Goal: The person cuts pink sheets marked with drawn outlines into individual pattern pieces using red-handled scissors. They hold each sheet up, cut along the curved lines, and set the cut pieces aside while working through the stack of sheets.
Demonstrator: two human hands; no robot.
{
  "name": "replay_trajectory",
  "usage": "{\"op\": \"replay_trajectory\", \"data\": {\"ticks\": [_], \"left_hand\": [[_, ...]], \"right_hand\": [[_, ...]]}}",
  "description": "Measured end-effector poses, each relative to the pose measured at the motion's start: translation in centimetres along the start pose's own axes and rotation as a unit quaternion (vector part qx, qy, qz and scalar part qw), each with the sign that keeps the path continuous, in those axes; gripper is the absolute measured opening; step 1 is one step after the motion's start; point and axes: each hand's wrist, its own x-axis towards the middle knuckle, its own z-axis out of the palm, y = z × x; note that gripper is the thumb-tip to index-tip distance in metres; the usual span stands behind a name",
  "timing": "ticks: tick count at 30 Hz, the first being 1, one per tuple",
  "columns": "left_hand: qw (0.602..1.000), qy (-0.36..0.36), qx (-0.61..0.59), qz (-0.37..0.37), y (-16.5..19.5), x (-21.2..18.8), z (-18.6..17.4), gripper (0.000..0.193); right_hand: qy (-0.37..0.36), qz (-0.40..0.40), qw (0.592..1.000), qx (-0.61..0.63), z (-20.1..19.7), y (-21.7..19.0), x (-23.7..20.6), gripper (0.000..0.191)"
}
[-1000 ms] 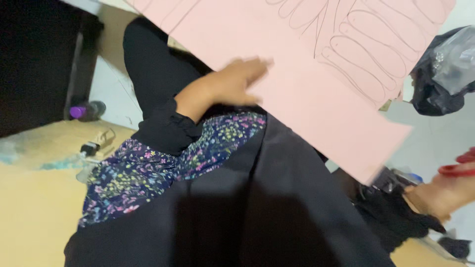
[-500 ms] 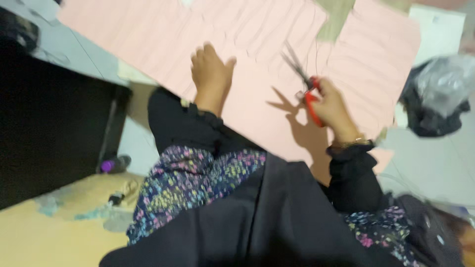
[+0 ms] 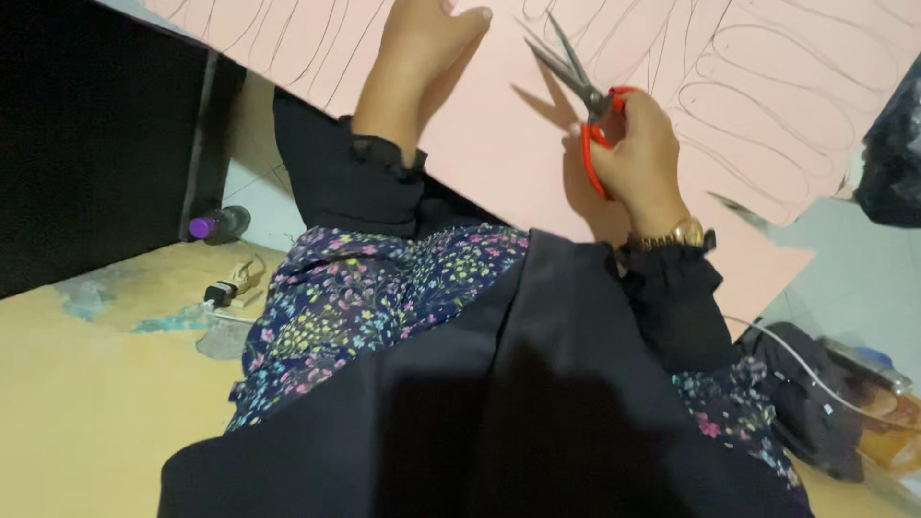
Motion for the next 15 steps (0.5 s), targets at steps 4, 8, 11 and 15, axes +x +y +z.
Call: {"op": "replay_trajectory", "data": {"ticks": [4,8,11,15], "left_hand": [[0.939,-0.158,-0.277,-0.125,-0.6,0.4,-0.8,0.029],[0.902,-0.208,-0.372,-0.068,-1.3,-0.6,-1.0,0.032],[0.867,-0.26,-0.421,-0.051,-1.5,-1.3,-1.6,0.031],[0.867,-0.307,-0.392,-0.008,-1.0,-2.2,-2.2,0.016]], "right_hand": [[-0.057,0.057,0.971,0.224,-1.3,1.0,0.5,0.033],[-0.153,0.1,0.92,0.345,-4.1,2.7,1.4,0.028],[-0.213,0.116,0.921,0.304,-7.3,3.1,1.7,0.034],[-0.35,0.125,0.894,0.249,-10.6,2.4,1.6,0.042]]}}
